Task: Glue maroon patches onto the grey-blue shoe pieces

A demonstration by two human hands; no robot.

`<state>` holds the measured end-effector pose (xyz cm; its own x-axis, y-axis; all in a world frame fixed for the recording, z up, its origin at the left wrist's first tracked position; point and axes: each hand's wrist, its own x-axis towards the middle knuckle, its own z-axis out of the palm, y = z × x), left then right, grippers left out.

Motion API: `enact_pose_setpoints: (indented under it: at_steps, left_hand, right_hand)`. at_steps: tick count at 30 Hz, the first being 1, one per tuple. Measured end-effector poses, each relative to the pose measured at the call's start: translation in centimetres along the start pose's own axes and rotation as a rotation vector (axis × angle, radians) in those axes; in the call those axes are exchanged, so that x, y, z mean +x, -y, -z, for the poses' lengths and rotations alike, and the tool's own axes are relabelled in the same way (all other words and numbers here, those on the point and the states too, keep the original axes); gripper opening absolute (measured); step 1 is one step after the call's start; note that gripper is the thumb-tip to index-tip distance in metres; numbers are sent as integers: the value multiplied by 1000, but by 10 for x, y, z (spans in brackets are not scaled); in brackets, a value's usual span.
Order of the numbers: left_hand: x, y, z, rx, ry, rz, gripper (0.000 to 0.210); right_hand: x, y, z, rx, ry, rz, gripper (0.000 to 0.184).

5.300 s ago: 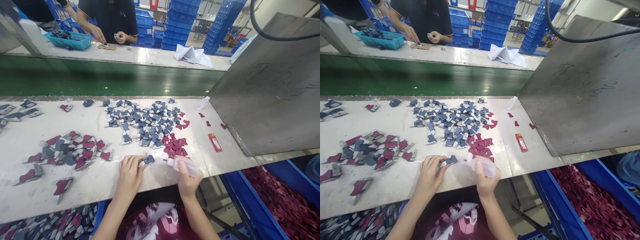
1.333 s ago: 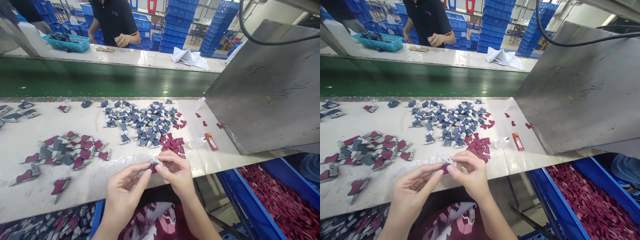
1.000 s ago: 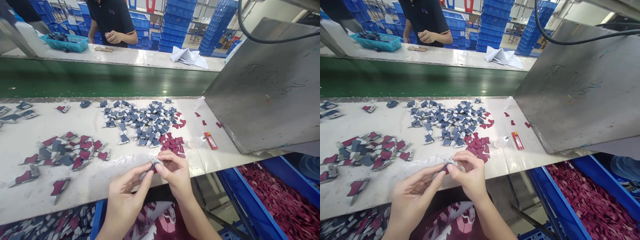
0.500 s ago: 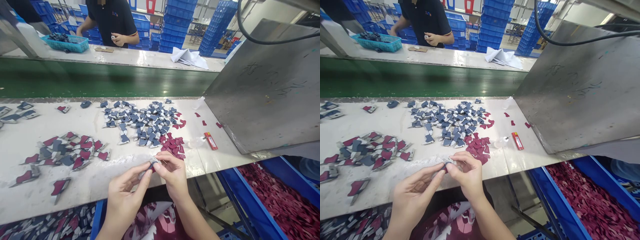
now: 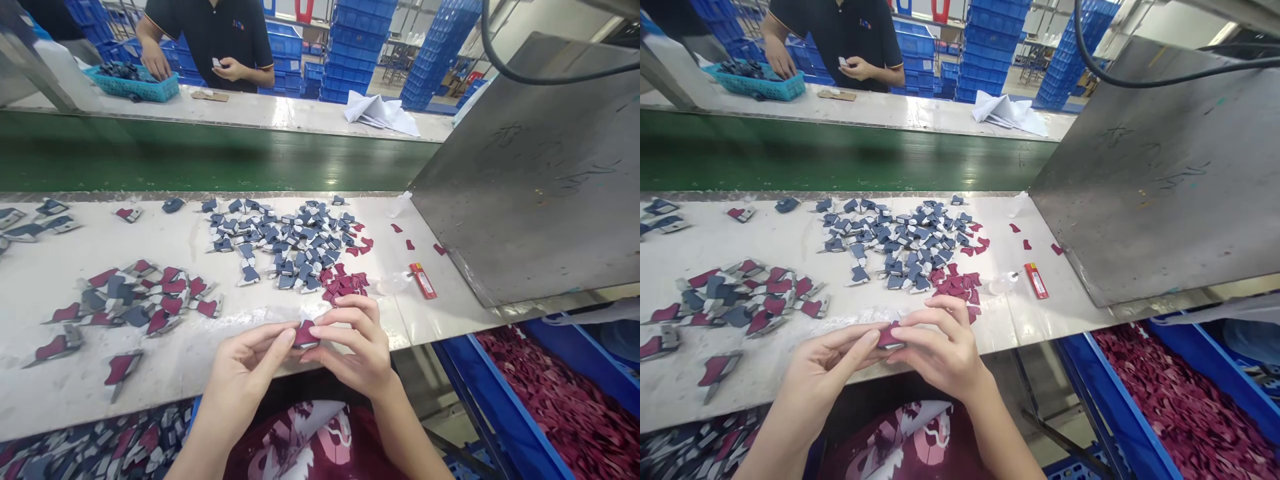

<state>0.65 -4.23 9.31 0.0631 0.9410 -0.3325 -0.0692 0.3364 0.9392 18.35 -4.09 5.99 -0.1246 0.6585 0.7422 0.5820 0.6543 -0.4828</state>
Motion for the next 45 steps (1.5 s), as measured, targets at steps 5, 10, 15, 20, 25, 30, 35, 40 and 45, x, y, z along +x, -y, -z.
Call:
enact_pose_setpoints:
  at_steps: [5, 10, 15, 20, 25, 30, 35, 40, 45]
  left_hand:
    - [8, -4, 10, 73, 134, -50, 24]
    - [13, -3, 17, 119, 269, -95, 23]
    - [14, -2, 17, 49, 305, -15, 25]
    - [9, 0, 18, 72, 278, -66, 28]
    - [-3, 6, 19, 324, 21, -328, 33]
    - [1, 11, 26, 541, 29, -769, 23]
    - [8, 11, 27, 555, 96, -1008, 27]
    - [13, 6, 24, 588, 112, -1198, 25]
    - [16, 4, 20, 695, 52, -1302, 9]
  right_hand:
    - [4, -1, 1, -18, 60, 64, 28]
    - [3, 1, -2, 7, 69, 71, 27]
    - [2, 4, -8, 24, 37, 11, 30]
    - [2, 6, -11, 34, -14, 8, 31]
    - [3, 8, -13, 61, -81, 25, 31]
    - [-1, 6, -14, 106, -147, 9, 37]
    - [2, 6, -12, 154, -142, 10, 27]
    - [1, 9, -12, 150, -137, -18, 22]
    - [-3, 15, -17, 140, -180, -22, 10]
